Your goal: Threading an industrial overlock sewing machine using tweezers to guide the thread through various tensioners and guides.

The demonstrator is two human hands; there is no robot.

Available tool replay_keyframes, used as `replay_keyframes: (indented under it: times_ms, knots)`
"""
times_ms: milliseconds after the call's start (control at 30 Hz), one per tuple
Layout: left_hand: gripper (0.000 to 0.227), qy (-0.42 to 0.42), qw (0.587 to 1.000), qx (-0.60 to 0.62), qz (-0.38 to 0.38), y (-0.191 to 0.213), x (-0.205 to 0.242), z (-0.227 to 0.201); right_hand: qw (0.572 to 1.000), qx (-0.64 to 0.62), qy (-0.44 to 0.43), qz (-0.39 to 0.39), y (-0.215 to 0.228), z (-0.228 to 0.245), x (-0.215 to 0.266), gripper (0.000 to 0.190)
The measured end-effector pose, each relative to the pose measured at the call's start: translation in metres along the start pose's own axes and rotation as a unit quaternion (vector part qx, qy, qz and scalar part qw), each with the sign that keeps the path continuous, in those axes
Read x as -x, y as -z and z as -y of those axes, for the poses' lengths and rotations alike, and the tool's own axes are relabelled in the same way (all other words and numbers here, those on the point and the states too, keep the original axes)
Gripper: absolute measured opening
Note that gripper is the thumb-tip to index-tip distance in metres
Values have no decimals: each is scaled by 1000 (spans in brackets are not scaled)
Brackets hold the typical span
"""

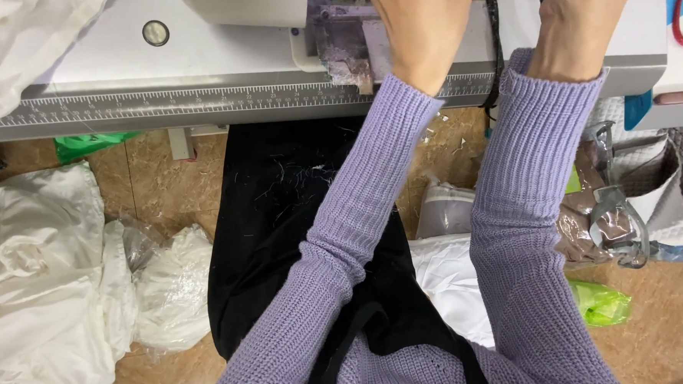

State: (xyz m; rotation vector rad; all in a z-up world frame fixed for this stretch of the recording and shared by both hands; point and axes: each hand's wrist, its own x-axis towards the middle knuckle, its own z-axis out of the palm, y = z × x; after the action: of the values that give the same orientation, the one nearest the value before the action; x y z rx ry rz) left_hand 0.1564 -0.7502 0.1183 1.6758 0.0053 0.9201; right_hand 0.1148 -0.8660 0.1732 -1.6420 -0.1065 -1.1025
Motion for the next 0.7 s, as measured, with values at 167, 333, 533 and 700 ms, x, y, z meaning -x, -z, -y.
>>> replay_keyframes:
  times_ms: [167,333,533,700]
  knots:
    - [17,8,989,-89,120,5,30,15,1000,-13,-15,14,-2,10,0,33]
    - [8,-143,935,-195,257,70,71,-4,993,40,-70,91,7,30,35,29]
    - [7,-175,867,-193,424,151,81,-12,940,22,-260,218,10,39,118,12]
    - [18,-59,846,-132,514,179,31,-14,950,-10,-211,231,15,37,168,15]
